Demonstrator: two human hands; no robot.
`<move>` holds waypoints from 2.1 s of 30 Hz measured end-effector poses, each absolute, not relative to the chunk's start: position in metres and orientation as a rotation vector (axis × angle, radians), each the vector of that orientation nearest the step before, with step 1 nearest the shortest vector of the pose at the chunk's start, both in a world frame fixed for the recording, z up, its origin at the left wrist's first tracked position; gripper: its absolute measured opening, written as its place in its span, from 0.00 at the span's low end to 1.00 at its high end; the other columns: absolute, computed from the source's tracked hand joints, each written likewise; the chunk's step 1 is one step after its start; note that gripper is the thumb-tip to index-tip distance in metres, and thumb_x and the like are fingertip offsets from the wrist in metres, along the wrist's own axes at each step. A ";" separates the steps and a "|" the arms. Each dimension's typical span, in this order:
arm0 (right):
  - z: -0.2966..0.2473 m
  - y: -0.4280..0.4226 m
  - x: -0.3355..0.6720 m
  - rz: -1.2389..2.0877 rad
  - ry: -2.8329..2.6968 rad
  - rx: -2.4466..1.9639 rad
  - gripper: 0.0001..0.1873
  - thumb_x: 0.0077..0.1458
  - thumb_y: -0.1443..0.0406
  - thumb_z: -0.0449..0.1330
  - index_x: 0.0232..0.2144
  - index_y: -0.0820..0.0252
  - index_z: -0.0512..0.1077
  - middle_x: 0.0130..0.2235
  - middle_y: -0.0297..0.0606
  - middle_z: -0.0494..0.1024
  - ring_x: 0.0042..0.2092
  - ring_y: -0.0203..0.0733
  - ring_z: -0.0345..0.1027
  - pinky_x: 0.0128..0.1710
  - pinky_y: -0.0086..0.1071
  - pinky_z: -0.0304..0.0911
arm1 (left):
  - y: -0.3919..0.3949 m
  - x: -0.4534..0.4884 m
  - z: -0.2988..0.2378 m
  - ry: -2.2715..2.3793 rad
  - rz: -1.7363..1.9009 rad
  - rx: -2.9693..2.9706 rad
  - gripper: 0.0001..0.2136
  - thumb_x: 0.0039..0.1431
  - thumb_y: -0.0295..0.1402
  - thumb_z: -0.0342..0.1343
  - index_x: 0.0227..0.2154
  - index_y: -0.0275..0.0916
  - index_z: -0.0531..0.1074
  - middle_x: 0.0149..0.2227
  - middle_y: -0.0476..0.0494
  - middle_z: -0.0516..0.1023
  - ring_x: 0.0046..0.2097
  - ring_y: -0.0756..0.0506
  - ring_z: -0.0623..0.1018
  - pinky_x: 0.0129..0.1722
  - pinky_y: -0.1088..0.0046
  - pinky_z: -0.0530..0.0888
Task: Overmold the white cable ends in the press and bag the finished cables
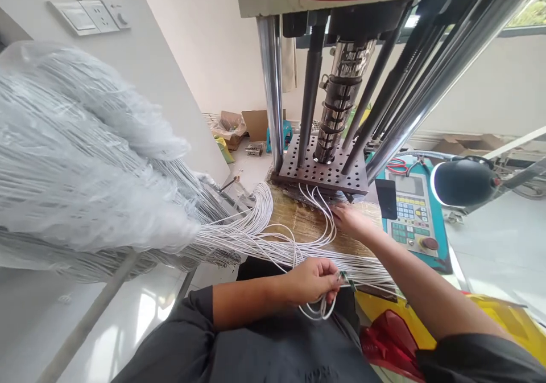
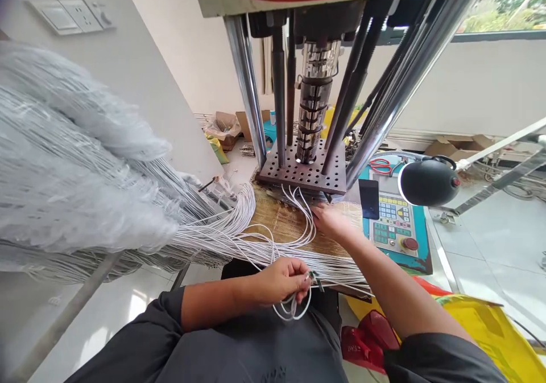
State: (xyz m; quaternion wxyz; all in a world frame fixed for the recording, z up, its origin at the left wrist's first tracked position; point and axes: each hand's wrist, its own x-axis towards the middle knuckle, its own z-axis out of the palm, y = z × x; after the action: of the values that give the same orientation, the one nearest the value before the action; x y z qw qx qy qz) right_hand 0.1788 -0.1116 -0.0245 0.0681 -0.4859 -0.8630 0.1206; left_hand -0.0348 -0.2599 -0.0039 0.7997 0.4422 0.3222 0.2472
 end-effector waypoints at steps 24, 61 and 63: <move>-0.032 -0.176 0.252 1.362 -1.525 -1.444 0.18 0.47 0.64 0.60 0.42 0.60 0.80 0.27 0.31 0.75 0.27 0.34 0.62 0.27 0.28 0.59 | -0.145 0.045 -0.032 1.049 0.729 1.348 0.12 0.51 0.38 0.68 0.28 0.34 0.75 0.24 0.50 0.72 0.26 0.51 0.71 0.30 0.74 0.68; -0.044 -0.174 0.257 1.528 -1.367 -1.415 0.19 0.46 0.62 0.57 0.41 0.61 0.78 0.23 0.29 0.67 0.21 0.28 0.51 0.19 0.23 0.46 | -0.150 0.043 -0.065 0.904 0.685 2.646 0.06 0.62 0.24 0.51 0.31 0.37 0.71 0.34 0.40 0.77 0.38 0.44 0.76 0.42 0.68 0.73; -0.043 -0.175 0.257 1.506 -1.389 -1.415 0.19 0.45 0.63 0.58 0.41 0.60 0.78 0.23 0.29 0.68 0.22 0.30 0.54 0.19 0.23 0.48 | -0.150 0.046 -0.064 0.918 0.682 2.658 0.06 0.63 0.25 0.52 0.30 0.38 0.71 0.33 0.41 0.77 0.37 0.45 0.76 0.40 0.69 0.72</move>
State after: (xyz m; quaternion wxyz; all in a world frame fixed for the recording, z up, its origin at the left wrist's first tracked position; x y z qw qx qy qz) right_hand 0.2566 -0.1751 -0.0425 0.3204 -0.5384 -0.5284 0.5730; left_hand 0.0461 -0.1501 -0.0643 0.1237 0.9116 0.3147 0.2338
